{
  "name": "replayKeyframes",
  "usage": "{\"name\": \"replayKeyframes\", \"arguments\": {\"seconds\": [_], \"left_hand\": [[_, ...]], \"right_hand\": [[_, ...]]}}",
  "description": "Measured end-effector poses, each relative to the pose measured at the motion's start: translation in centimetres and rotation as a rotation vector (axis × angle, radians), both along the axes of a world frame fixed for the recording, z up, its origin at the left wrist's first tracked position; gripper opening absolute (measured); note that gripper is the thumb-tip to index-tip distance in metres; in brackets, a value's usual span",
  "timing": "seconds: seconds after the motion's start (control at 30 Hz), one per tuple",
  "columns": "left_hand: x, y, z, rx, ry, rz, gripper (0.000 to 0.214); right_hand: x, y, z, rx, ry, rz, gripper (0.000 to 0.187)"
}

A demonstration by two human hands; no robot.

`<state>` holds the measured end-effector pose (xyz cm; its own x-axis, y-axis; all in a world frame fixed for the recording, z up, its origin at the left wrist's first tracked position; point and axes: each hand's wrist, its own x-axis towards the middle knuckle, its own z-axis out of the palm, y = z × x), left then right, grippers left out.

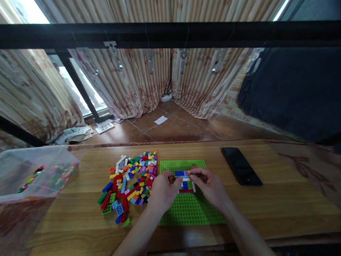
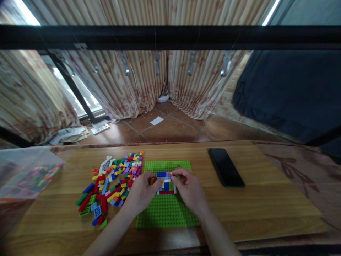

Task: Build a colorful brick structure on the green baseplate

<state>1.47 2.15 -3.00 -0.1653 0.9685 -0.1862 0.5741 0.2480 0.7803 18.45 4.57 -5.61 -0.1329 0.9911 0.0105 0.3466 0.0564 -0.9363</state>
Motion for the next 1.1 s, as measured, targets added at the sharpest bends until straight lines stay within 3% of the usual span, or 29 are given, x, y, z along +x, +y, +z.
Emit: {"name": "replayKeyframes", "arguments": {"seconds": [0.57,0.83,1.1], "left_hand": [[0.1,0.5,-1.3,-0.01,-0.033,0.034,0.023],[0.6,0.9,-0.6,-0.036,-0.039,0.102,0.013],[0.6,0.7,-0.6,-0.013,-0.028,0.07,0.014]], "right_hand": [[-0.8,0.0,0.2,-0.044,-0.028,-0.042,0.016],[-1.0,0.0,0.2,-0.048,-0.003,-0.055,0.015],[-1.0,-0.1,0.3,-0.055,-0.002,-0.066,0.015]]}}
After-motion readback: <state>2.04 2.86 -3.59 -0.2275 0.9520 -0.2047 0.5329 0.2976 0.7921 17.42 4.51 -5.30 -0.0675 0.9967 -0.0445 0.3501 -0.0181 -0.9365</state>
